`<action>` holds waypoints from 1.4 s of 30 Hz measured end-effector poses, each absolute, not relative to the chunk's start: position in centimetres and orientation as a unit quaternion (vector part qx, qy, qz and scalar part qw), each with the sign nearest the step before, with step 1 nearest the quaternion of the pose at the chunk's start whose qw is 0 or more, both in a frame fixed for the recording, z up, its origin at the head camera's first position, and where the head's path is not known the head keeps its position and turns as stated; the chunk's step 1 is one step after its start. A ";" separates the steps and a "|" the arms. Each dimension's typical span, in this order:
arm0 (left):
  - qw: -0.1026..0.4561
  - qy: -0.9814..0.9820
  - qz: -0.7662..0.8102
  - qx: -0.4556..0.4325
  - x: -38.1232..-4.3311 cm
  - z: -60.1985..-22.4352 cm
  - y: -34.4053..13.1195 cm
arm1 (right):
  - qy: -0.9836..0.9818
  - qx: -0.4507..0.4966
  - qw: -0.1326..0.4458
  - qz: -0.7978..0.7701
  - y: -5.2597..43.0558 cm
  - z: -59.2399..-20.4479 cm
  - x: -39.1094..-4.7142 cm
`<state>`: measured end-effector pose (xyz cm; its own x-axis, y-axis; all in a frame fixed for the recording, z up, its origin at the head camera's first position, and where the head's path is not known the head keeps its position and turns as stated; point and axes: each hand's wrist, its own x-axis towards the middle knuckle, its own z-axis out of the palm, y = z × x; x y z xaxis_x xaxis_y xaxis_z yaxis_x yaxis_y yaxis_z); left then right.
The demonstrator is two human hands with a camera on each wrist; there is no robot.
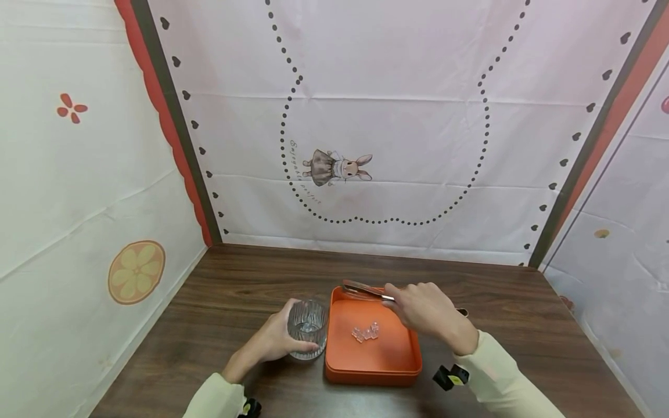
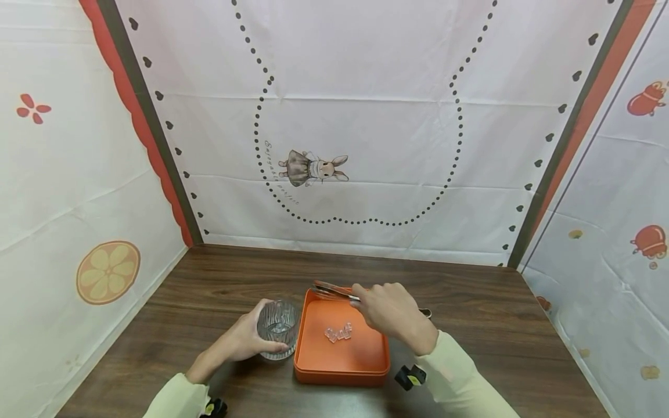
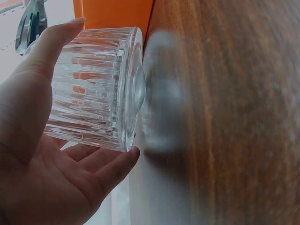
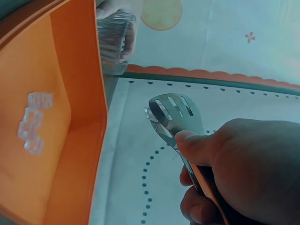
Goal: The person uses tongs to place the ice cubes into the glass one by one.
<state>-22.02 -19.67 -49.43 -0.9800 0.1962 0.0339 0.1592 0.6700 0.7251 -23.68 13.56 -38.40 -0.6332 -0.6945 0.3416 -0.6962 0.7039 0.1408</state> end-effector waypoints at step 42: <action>0.017 0.910 0.401 0.107 -22.0 -49.5 -19.8 | -0.889 0.427 0.166 0.000 8.8 -36.9 -23.1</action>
